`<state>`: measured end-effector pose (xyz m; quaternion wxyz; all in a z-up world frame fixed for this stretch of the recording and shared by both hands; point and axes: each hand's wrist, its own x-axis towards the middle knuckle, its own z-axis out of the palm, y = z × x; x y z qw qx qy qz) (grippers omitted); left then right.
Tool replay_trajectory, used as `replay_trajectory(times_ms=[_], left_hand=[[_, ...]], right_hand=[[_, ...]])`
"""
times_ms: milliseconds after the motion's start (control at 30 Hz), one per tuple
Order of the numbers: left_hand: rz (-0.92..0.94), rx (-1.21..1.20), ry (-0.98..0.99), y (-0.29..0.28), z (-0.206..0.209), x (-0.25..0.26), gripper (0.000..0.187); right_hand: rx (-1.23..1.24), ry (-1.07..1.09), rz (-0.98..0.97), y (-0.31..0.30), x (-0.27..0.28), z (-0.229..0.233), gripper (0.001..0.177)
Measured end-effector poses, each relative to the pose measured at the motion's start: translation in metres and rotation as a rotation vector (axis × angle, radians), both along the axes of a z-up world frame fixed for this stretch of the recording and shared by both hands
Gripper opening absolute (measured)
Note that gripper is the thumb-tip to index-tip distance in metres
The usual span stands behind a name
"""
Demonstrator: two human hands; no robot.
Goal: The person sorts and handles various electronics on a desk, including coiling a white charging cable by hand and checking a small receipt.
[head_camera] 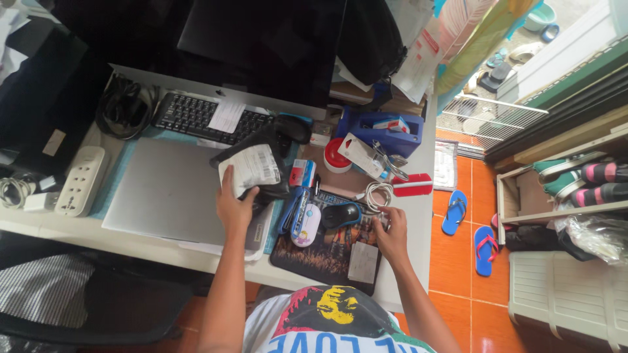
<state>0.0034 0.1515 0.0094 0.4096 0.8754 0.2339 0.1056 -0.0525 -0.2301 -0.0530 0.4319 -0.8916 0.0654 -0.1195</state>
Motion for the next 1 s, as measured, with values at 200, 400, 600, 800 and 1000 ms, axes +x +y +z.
replay_trajectory(times_ms=[200, 400, 600, 800, 1000], left_hand=[[0.001, -0.483, -0.323, -0.011, 0.018, -0.011, 0.072], [-0.481, -0.658, -0.367, -0.043, 0.062, -0.036, 0.077], [-0.855, -0.57, -0.251, -0.055, 0.097, -0.021, 0.098], [-0.412, -0.765, -0.251, -0.08, 0.063, -0.013, 0.088], [-0.583, -0.267, -0.366, -0.133, 0.037, -0.038, 0.108]], right_hand=[[0.062, -0.115, -0.029, 0.0, 0.002, 0.026, 0.027], [0.932, 0.094, 0.245, 0.022, -0.001, 0.064, 0.043], [1.436, 0.372, 0.017, 0.042, -0.003, 0.095, 0.04], [1.607, 0.166, -0.169, 0.056, -0.025, 0.113, 0.037], [1.008, -0.073, -0.262, 0.072, -0.044, 0.101, 0.038]])
